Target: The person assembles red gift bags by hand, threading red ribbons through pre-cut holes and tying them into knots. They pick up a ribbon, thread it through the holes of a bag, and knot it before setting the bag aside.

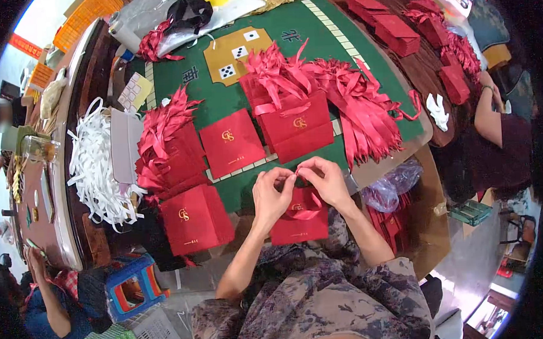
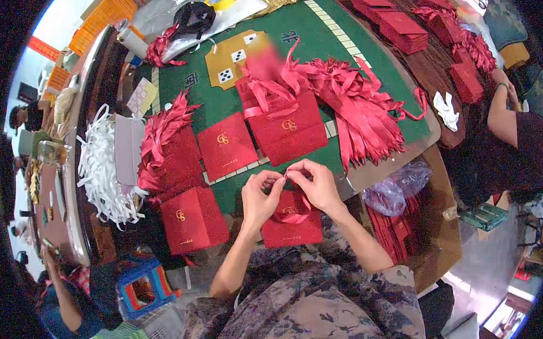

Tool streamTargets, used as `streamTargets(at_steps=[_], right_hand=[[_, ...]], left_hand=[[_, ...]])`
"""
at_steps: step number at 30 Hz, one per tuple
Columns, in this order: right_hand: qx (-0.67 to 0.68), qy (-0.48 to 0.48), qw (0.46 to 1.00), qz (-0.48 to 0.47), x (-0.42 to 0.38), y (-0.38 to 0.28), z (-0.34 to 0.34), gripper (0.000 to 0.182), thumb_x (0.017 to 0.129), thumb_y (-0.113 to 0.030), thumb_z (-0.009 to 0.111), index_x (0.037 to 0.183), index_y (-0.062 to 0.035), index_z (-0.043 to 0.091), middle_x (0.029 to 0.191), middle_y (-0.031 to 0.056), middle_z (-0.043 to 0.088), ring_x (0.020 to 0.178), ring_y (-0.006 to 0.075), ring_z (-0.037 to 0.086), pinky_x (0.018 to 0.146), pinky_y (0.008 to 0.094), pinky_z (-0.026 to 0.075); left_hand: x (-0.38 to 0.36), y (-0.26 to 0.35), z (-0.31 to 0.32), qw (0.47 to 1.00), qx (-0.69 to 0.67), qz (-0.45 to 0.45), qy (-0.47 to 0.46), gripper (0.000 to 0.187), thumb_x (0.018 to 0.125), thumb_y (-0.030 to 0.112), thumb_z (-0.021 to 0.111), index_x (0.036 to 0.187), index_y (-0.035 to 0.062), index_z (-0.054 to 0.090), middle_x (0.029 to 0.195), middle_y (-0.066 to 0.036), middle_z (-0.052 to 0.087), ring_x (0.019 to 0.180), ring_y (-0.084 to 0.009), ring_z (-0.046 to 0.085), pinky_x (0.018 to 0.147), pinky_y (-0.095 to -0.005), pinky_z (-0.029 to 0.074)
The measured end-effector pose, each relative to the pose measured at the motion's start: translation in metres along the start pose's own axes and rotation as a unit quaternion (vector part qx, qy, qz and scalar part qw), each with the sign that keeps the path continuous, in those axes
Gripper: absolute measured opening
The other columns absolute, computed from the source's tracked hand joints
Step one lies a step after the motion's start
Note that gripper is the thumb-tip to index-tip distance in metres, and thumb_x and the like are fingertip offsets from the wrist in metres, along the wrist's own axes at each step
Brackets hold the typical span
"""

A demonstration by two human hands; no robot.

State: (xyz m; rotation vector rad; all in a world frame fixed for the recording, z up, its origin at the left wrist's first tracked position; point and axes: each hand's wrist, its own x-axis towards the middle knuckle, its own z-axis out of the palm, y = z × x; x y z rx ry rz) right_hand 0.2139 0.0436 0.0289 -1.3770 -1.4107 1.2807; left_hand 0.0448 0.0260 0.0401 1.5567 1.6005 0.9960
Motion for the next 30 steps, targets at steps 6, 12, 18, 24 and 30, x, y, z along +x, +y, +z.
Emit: streamTargets(at_steps=[6, 12, 18, 24, 30], right_hand=[[0.035, -0.008, 0.999, 0.009, -0.003, -0.001, -0.001, 0.015, 0.093, -0.014, 0.069, 0.100, -0.0003, 0.070, 0.087, 0.0030, 0.072, 0.079, 0.0067, 0.063, 0.072, 0.0254, 0.051], [0.134, 0.057, 0.989, -0.015, -0.003, -0.017, -0.017, 0.006, 0.097, -0.008, 0.063, 0.097, -0.0033, 0.066, 0.082, -0.0062, 0.061, 0.072, 0.0013, 0.050, 0.064, 0.0200, 0.041], [0.171, 0.083, 0.982, -0.025, 0.014, -0.008, -0.027, 0.010, 0.097, -0.011, 0.065, 0.099, -0.0015, 0.067, 0.083, -0.0052, 0.062, 0.074, 0.0025, 0.053, 0.068, 0.0199, 0.043], [0.155, 0.102, 0.982, -0.033, 0.035, -0.003, -0.039, 0.009, 0.096, -0.009, 0.066, 0.096, -0.0002, 0.069, 0.086, -0.0010, 0.067, 0.082, 0.0049, 0.060, 0.077, 0.0212, 0.048], [0.098, 0.060, 0.992, -0.052, 0.024, 0.001, -0.030, 0.017, 0.097, -0.010, 0.066, 0.110, 0.0009, 0.070, 0.096, 0.0021, 0.072, 0.089, 0.0078, 0.064, 0.080, 0.0231, 0.051]], left_hand=[[-0.001, 0.004, 0.000, 1.000, 0.005, 0.023, -0.016, 0.013, 0.087, 0.015, 0.073, 0.092, 0.0038, 0.073, 0.081, -0.011, 0.070, 0.074, -0.0230, 0.067, 0.071, -0.0352, 0.053], [-0.017, -0.021, -0.014, 0.987, -0.155, -0.010, -0.042, 0.037, 0.094, 0.015, 0.067, 0.128, 0.0020, 0.061, 0.118, -0.014, 0.065, 0.098, -0.0192, 0.068, 0.088, -0.0332, 0.052], [-0.046, -0.020, -0.030, 0.962, -0.185, -0.015, -0.199, 0.064, 0.087, 0.013, 0.075, 0.142, -0.0017, 0.046, 0.129, -0.019, 0.064, 0.118, -0.0234, 0.062, 0.102, -0.0376, 0.047], [-0.064, -0.003, -0.063, 0.967, -0.087, 0.027, -0.239, 0.064, 0.086, 0.008, 0.072, 0.144, 0.0001, 0.045, 0.125, -0.025, 0.065, 0.123, -0.0376, 0.059, 0.098, -0.0400, 0.050], [-0.070, 0.022, -0.094, 0.984, -0.022, -0.055, -0.165, 0.048, 0.084, 0.002, 0.072, 0.129, -0.0025, 0.055, 0.117, -0.020, 0.068, 0.110, -0.0244, 0.066, 0.096, -0.0356, 0.050]])
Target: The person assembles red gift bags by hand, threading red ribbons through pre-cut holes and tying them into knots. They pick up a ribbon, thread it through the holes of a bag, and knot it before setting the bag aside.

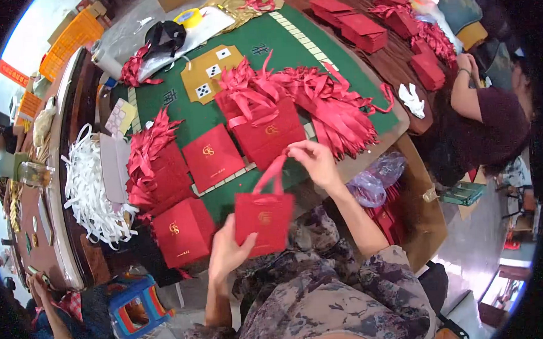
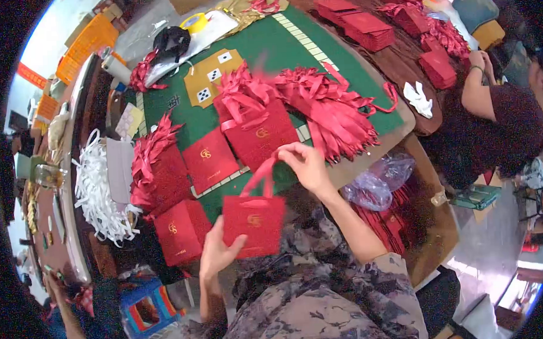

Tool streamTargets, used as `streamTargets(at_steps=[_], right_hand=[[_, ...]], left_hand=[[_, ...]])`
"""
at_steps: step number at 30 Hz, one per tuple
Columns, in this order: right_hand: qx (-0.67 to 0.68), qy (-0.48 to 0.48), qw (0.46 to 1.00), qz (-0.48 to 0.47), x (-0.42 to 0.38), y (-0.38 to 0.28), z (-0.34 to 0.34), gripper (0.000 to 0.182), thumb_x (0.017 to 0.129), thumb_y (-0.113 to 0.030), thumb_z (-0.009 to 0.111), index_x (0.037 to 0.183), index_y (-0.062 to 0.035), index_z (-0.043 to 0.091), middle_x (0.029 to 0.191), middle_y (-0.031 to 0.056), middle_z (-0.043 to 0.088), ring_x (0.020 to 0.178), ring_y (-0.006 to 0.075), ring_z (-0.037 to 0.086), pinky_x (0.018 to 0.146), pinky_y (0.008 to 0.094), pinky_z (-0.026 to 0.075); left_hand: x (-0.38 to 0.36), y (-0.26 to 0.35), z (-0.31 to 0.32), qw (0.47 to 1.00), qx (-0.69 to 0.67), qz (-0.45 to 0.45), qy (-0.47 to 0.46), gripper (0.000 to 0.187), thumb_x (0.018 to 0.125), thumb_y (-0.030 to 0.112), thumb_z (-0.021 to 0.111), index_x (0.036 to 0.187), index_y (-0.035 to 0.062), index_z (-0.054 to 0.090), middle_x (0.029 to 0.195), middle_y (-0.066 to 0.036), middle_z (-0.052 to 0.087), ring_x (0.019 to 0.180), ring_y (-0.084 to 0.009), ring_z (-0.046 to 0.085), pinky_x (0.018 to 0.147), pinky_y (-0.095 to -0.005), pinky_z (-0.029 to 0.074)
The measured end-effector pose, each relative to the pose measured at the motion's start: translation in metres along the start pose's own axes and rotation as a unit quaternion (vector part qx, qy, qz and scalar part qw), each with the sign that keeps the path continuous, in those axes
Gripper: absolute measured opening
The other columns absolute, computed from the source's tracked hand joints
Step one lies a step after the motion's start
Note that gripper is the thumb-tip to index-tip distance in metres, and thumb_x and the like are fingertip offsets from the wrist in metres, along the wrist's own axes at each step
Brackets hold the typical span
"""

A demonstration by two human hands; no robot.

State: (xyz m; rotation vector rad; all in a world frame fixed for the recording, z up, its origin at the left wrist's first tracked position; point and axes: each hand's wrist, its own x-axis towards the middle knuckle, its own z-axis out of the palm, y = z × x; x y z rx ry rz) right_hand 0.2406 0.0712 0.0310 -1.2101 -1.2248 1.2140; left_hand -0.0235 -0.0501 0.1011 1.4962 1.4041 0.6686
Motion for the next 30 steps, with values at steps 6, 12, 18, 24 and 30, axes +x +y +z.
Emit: streamTargets(at_steps=[6, 12, 18, 24, 30], right_hand=[[-0.261, 0.102, 0.956, -0.085, -0.038, -0.006, -0.036, 0.017, 0.094, -0.012, 0.068, 0.108, -0.0012, 0.070, 0.093, 0.0076, 0.070, 0.081, 0.0132, 0.066, 0.072, 0.0267, 0.052], [-0.386, 0.144, 0.909, -0.064, -0.051, 0.010, -0.053, 0.020, 0.084, -0.012, 0.075, 0.094, -0.0038, 0.060, 0.086, 0.0132, 0.062, 0.082, 0.0335, 0.062, 0.071, 0.0454, 0.049], [-0.489, 0.113, 0.854, -0.137, -0.053, 0.008, -0.046, 0.014, 0.084, -0.008, 0.071, 0.090, -0.0038, 0.059, 0.085, 0.0140, 0.064, 0.080, 0.0359, 0.063, 0.071, 0.0462, 0.049], [-0.332, -0.012, 0.938, -0.102, -0.075, -0.006, -0.015, 0.016, 0.086, -0.004, 0.068, 0.101, -0.0053, 0.063, 0.084, 0.0143, 0.065, 0.078, 0.0343, 0.066, 0.068, 0.0429, 0.051], [-0.422, -0.054, 0.893, -0.146, -0.065, -0.006, -0.026, 0.020, 0.085, -0.002, 0.068, 0.105, -0.0075, 0.064, 0.101, 0.0104, 0.059, 0.088, 0.0348, 0.064, 0.071, 0.0435, 0.052]], left_hand=[[-0.015, 0.011, -0.016, 0.972, 0.139, 0.029, 0.190, 0.031, 0.083, -0.002, 0.067, 0.112, -0.0010, 0.056, 0.101, -0.017, 0.065, 0.096, -0.0281, 0.066, 0.087, -0.0377, 0.052], [-0.007, 0.013, 0.044, 0.939, 0.294, 0.100, 0.144, 0.040, 0.075, 0.006, 0.073, 0.112, 0.0050, 0.057, 0.108, -0.019, 0.056, 0.103, -0.0383, 0.053, 0.089, -0.0467, 0.044], [0.009, -0.006, 0.099, 0.954, 0.265, 0.114, 0.080, 0.066, 0.070, 0.015, 0.083, 0.128, 0.0044, 0.052, 0.122, -0.020, 0.052, 0.113, -0.0403, 0.048, 0.096, -0.0487, 0.042], [0.050, -0.010, 0.076, 0.940, 0.263, 0.185, 0.114, 0.053, 0.079, 0.008, 0.074, 0.129, 0.0027, 0.057, 0.129, -0.017, 0.053, 0.117, -0.0377, 0.049, 0.098, -0.0448, 0.045], [0.084, -0.022, 0.057, 0.910, 0.326, 0.250, 0.051, 0.050, 0.078, 0.012, 0.075, 0.125, 0.0054, 0.060, 0.124, -0.013, 0.058, 0.113, -0.0348, 0.052, 0.097, -0.0459, 0.042]])
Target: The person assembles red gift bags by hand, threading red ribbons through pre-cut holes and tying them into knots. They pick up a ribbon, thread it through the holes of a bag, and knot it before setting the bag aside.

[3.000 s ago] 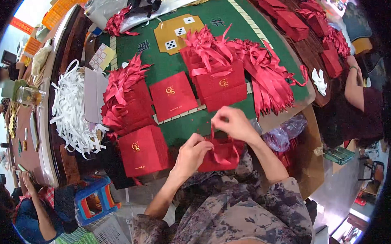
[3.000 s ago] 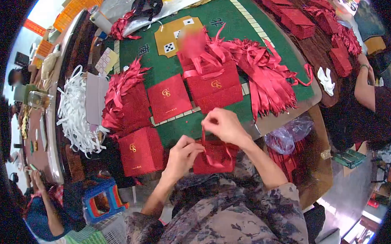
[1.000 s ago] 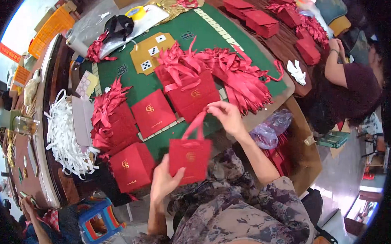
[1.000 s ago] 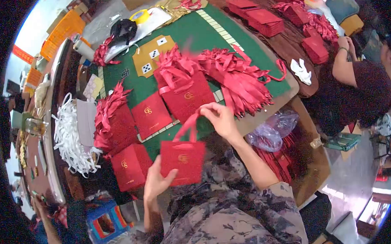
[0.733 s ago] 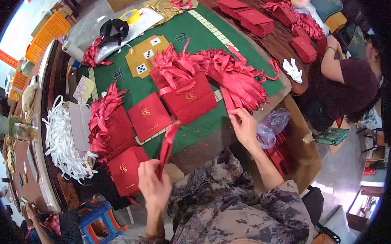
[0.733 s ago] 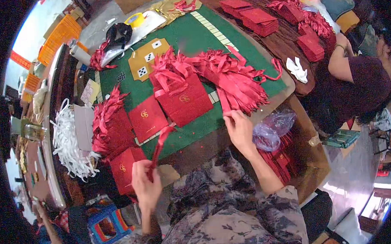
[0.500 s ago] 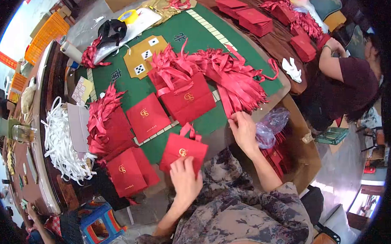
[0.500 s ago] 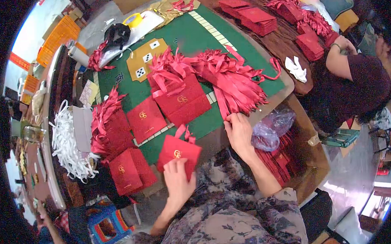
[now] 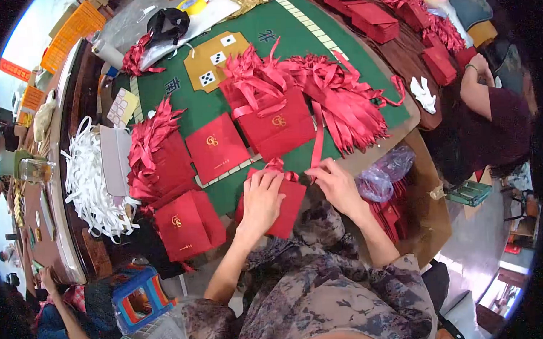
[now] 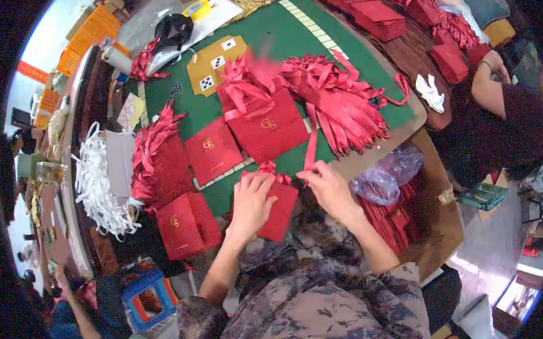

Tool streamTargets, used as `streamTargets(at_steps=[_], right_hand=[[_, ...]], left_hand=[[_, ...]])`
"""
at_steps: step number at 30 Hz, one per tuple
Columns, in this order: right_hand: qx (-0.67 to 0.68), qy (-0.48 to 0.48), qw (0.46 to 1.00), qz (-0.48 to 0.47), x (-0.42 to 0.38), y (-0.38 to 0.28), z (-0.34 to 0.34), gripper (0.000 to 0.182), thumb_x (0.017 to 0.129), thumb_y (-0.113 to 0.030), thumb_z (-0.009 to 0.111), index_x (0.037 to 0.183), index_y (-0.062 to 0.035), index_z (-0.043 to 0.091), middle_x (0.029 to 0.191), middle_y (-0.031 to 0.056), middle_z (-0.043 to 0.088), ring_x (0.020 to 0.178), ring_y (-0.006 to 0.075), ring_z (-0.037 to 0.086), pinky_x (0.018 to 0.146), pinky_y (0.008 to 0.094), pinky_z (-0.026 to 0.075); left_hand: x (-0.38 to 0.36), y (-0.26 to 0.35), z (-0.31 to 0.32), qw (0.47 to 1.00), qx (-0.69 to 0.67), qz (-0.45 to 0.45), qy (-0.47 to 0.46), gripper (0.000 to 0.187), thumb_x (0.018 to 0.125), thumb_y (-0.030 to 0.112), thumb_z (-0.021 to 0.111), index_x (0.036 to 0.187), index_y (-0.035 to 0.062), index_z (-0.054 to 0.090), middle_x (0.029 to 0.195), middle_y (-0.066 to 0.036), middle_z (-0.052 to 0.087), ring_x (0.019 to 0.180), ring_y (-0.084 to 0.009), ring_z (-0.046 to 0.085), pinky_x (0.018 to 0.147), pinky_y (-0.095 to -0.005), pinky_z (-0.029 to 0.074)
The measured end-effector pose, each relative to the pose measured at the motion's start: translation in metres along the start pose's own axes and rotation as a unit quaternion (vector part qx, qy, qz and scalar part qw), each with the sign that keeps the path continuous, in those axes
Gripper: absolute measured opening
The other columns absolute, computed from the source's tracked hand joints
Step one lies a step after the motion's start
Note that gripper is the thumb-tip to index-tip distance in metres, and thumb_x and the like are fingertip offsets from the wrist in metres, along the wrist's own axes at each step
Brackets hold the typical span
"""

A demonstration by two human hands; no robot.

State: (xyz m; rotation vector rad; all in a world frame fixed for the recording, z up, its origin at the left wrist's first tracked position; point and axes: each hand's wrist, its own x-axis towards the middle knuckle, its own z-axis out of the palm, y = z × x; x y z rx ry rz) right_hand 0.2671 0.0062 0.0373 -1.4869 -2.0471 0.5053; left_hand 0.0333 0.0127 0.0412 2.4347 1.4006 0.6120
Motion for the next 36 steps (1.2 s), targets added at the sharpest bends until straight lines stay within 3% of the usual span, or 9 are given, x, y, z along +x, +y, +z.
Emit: streamTargets(at_steps=[2, 4, 10, 16, 18, 21, 30, 32, 36], right_hand=[[0.001, -0.004, 0.998, -0.065, 0.000, 0.006, 0.000, 0.021, 0.084, -0.002, 0.070, 0.103, -0.0078, 0.065, 0.099, 0.0099, 0.057, 0.088, 0.0321, 0.062, 0.074, 0.0421, 0.051], [0.002, -0.016, 0.999, -0.048, 0.000, 0.008, 0.004, 0.019, 0.082, -0.004, 0.072, 0.099, -0.0080, 0.065, 0.099, 0.0090, 0.056, 0.090, 0.0308, 0.060, 0.077, 0.0413, 0.051], [-0.018, 0.072, 0.991, -0.113, 0.004, -0.015, 0.013, 0.013, 0.084, -0.010, 0.072, 0.095, -0.0095, 0.064, 0.097, 0.0079, 0.060, 0.091, 0.0308, 0.059, 0.081, 0.0423, 0.046], [0.043, 0.053, 0.997, -0.025, 0.005, -0.037, 0.036, 0.010, 0.084, -0.014, 0.073, 0.091, -0.0097, 0.067, 0.086, 0.0062, 0.064, 0.085, 0.0275, 0.060, 0.076, 0.0406, 0.044], [0.054, 0.063, 0.996, -0.012, 0.008, -0.039, 0.036, 0.009, 0.084, -0.014, 0.074, 0.089, -0.0095, 0.069, 0.082, 0.0058, 0.065, 0.083, 0.0270, 0.061, 0.075, 0.0403, 0.043], [0.048, 0.054, 0.997, -0.005, 0.009, -0.041, 0.032, 0.009, 0.083, -0.015, 0.074, 0.088, -0.0095, 0.069, 0.081, 0.0052, 0.065, 0.083, 0.0265, 0.060, 0.073, 0.0398, 0.042], [0.037, 0.043, 0.998, 0.034, 0.012, -0.053, 0.029, 0.009, 0.083, -0.014, 0.075, 0.088, -0.0091, 0.069, 0.083, 0.0049, 0.068, 0.081, 0.0266, 0.061, 0.074, 0.0386, 0.041], [0.098, 0.040, 0.988, 0.116, 0.013, -0.058, 0.028, 0.012, 0.081, -0.013, 0.076, 0.088, -0.0087, 0.068, 0.085, 0.0057, 0.068, 0.080, 0.0278, 0.062, 0.074, 0.0391, 0.044], [0.132, 0.022, 0.984, 0.115, 0.012, -0.055, 0.028, 0.016, 0.079, -0.014, 0.079, 0.089, -0.0078, 0.068, 0.084, 0.0061, 0.068, 0.079, 0.0277, 0.063, 0.073, 0.0399, 0.047]], left_hand=[[0.000, -0.001, -0.001, 1.000, -0.008, -0.004, -0.019, 0.051, 0.075, 0.016, 0.079, 0.122, 0.0071, 0.061, 0.119, -0.011, 0.060, 0.112, -0.0331, 0.052, 0.095, -0.0457, 0.041], [0.001, 0.002, -0.003, 1.000, 0.000, -0.019, -0.004, 0.050, 0.074, 0.018, 0.080, 0.118, 0.0080, 0.061, 0.114, -0.011, 0.060, 0.109, -0.0325, 0.053, 0.092, -0.0455, 0.041], [-0.002, 0.005, -0.003, 0.994, 0.003, -0.101, 0.040, 0.044, 0.071, 0.022, 0.084, 0.106, 0.0113, 0.060, 0.097, -0.009, 0.058, 0.095, -0.0312, 0.054, 0.083, -0.0436, 0.039], [0.001, 0.007, -0.007, 0.988, -0.078, -0.132, 0.034, 0.033, 0.072, 0.017, 0.083, 0.101, 0.0123, 0.067, 0.092, -0.006, 0.063, 0.092, -0.0283, 0.057, 0.083, -0.0414, 0.040], [0.001, 0.007, -0.008, 0.982, -0.117, -0.142, 0.043, 0.024, 0.075, 0.012, 0.079, 0.098, 0.0112, 0.069, 0.080, -0.007, 0.063, 0.085, -0.0287, 0.057, 0.080, -0.0413, 0.038], [0.000, 0.007, -0.010, 0.978, -0.122, -0.170, 0.017, 0.021, 0.078, 0.013, 0.078, 0.098, 0.0103, 0.071, 0.085, -0.004, 0.071, 0.087, -0.0275, 0.059, 0.083, -0.0403, 0.040], [0.000, 0.023, -0.009, 0.981, -0.095, -0.160, 0.046, 0.016, 0.081, 0.010, 0.074, 0.097, 0.0106, 0.071, 0.084, -0.006, 0.069, 0.084, -0.0259, 0.057, 0.081, -0.0394, 0.039], [0.000, 0.027, -0.011, 0.982, -0.088, -0.163, 0.044, 0.016, 0.081, 0.009, 0.073, 0.097, 0.0109, 0.071, 0.084, -0.006, 0.068, 0.083, -0.0257, 0.057, 0.081, -0.0392, 0.039], [-0.001, 0.022, -0.012, 0.979, -0.127, -0.149, 0.053, 0.017, 0.080, 0.007, 0.073, 0.096, 0.0110, 0.070, 0.084, -0.005, 0.068, 0.082, -0.0263, 0.058, 0.080, -0.0391, 0.040]])
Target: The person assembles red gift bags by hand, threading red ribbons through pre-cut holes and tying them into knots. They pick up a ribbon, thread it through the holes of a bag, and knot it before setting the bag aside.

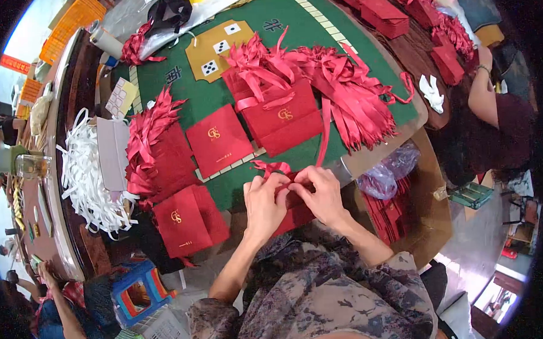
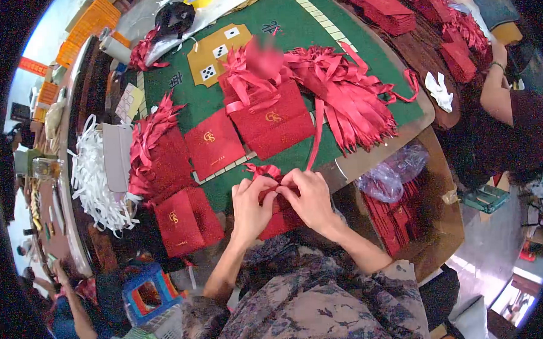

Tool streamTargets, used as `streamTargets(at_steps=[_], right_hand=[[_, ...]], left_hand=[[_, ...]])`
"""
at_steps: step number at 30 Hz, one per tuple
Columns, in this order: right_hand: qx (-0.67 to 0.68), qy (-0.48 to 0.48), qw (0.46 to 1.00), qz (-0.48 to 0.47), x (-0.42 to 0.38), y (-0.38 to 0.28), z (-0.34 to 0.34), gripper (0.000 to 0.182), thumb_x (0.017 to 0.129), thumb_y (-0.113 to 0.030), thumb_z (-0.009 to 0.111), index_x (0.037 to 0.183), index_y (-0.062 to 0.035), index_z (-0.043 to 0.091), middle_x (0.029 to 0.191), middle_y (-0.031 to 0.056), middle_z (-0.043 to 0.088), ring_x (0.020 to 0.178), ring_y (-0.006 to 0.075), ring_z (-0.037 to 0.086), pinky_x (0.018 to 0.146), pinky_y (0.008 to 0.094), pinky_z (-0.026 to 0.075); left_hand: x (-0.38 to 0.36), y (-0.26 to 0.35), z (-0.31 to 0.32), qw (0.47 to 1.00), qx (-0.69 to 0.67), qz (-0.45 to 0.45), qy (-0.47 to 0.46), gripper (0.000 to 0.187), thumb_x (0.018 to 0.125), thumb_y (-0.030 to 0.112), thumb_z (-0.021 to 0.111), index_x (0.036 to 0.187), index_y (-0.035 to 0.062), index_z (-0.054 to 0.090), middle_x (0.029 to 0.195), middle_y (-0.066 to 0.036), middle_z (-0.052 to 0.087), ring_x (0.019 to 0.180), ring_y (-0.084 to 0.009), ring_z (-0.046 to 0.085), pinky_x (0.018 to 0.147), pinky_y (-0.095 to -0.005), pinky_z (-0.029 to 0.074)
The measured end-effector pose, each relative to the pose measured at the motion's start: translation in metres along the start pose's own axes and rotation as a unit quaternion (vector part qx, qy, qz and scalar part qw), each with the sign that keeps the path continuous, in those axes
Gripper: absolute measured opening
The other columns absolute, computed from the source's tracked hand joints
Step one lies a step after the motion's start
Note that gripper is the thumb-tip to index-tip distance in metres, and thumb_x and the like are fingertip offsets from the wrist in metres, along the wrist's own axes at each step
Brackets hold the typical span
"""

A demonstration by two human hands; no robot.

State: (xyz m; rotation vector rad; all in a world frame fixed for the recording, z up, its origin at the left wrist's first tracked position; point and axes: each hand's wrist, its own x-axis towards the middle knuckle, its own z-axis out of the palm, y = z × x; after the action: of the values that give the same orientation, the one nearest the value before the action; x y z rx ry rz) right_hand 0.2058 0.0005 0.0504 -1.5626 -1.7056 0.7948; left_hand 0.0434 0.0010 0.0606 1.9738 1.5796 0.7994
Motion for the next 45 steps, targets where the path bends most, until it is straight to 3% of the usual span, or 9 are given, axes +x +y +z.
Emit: streamTargets(at_steps=[6, 12, 22, 30, 31, 34, 37, 43, 45], right_hand=[[-0.040, 0.045, 0.990, -0.129, 0.004, 0.006, -0.004, 0.018, 0.079, -0.016, 0.080, 0.091, -0.0058, 0.069, 0.087, 0.0083, 0.064, 0.085, 0.0273, 0.062, 0.075, 0.0383, 0.049], [-0.017, -0.073, 0.992, -0.101, 0.023, 0.007, -0.029, 0.017, 0.089, -0.024, 0.071, 0.091, -0.0077, 0.073, 0.089, 0.0100, 0.061, 0.090, 0.0306, 0.061, 0.080, 0.0406, 0.049], [0.036, -0.351, 0.934, -0.061, 0.062, 0.028, -0.034, 0.020, 0.084, -0.024, 0.073, 0.087, -0.0046, 0.073, 0.085, 0.0104, 0.061, 0.084, 0.0281, 0.063, 0.076, 0.0394, 0.048], [0.108, -0.080, 0.988, 0.076, 0.046, 0.016, 0.003, 0.018, 0.084, -0.024, 0.075, 0.085, -0.0054, 0.075, 0.080, 0.0091, 0.064, 0.074, 0.0235, 0.066, 0.071, 0.0348, 0.051], [0.138, -0.075, 0.985, 0.070, 0.046, 0.017, 0.006, 0.017, 0.088, -0.019, 0.074, 0.088, -0.0022, 0.074, 0.079, 0.0060, 0.060, 0.071, 0.0145, 0.062, 0.066, 0.0310, 0.049], [0.067, -0.052, 0.993, -0.088, 0.043, 0.023, -0.003, 0.022, 0.088, -0.025, 0.075, 0.092, -0.0041, 0.074, 0.094, 0.0099, 0.062, 0.088, 0.0258, 0.063, 0.079, 0.0360, 0.050], [-0.169, -0.099, 0.964, -0.180, 0.032, 0.021, -0.037, 0.023, 0.088, -0.028, 0.074, 0.088, -0.0055, 0.071, 0.097, 0.0111, 0.061, 0.094, 0.0311, 0.061, 0.083, 0.0398, 0.049], [-0.067, -0.263, 0.954, -0.127, -0.001, 0.023, -0.076, 0.019, 0.084, -0.022, 0.074, 0.084, -0.0064, 0.063, 0.087, 0.0116, 0.059, 0.084, 0.0335, 0.061, 0.076, 0.0442, 0.049], [-0.083, -0.196, 0.971, -0.109, -0.002, 0.029, -0.072, 0.019, 0.083, -0.020, 0.075, 0.086, -0.0063, 0.063, 0.086, 0.0115, 0.060, 0.084, 0.0340, 0.061, 0.075, 0.0446, 0.049]], left_hand=[[0.001, -0.009, -0.003, 0.999, -0.003, 0.010, -0.037, 0.019, 0.078, 0.006, 0.074, 0.096, 0.0108, 0.068, 0.087, -0.003, 0.069, 0.084, -0.0259, 0.058, 0.081, -0.0387, 0.040], [-0.001, 0.001, -0.008, 0.998, 0.039, 0.053, -0.023, 0.016, 0.078, 0.007, 0.074, 0.093, 0.0119, 0.069, 0.083, -0.003, 0.066, 0.083, -0.0253, 0.057, 0.079, -0.0397, 0.040], [-0.008, 0.003, 0.003, 0.979, 0.110, 0.166, 0.039, 0.013, 0.079, 0.008, 0.069, 0.091, 0.0141, 0.071, 0.086, 0.000, 0.065, 0.087, -0.0237, 0.056, 0.080, -0.0402, 0.040], [-0.005, 0.001, 0.000, 0.995, 0.057, 0.073, 0.026, 0.019, 0.075, 0.018, 0.082, 0.087, 0.0138, 0.068, 0.085, -0.001, 0.065, 0.085, -0.0253, 0.055, 0.082, -0.0403, 0.037], [-0.003, 0.003, -0.003, 0.997, 0.048, 0.052, 0.024, 0.020, 0.075, 0.018, 0.082, 0.087, 0.0139, 0.067, 0.084, -0.001, 0.065, 0.085, -0.0254, 0.055, 0.081, -0.0396, 0.037], [-0.002, -0.006, -0.008, 0.999, 0.032, 0.013, 0.030, 0.021, 0.074, 0.019, 0.083, 0.087, 0.0140, 0.068, 0.082, -0.002, 0.064, 0.084, -0.0254, 0.055, 0.079, -0.0393, 0.037], [-0.003, -0.024, -0.009, 0.996, 0.045, -0.039, 0.062, 0.022, 0.076, 0.020, 0.083, 0.089, 0.0119, 0.067, 0.082, -0.002, 0.065, 0.083, -0.0249, 0.057, 0.079, -0.0394, 0.039], [0.001, -0.052, 0.002, 0.992, 0.034, -0.093, 0.080, 0.023, 0.080, 0.023, 0.081, 0.092, 0.0098, 0.066, 0.085, -0.004, 0.067, 0.087, -0.0241, 0.061, 0.081, -0.0392, 0.041], [0.004, -0.056, 0.004, 0.991, 0.038, -0.102, 0.079, 0.023, 0.080, 0.023, 0.081, 0.092, 0.0094, 0.066, 0.087, -0.005, 0.068, 0.089, -0.0247, 0.062, 0.082, -0.0397, 0.042]])
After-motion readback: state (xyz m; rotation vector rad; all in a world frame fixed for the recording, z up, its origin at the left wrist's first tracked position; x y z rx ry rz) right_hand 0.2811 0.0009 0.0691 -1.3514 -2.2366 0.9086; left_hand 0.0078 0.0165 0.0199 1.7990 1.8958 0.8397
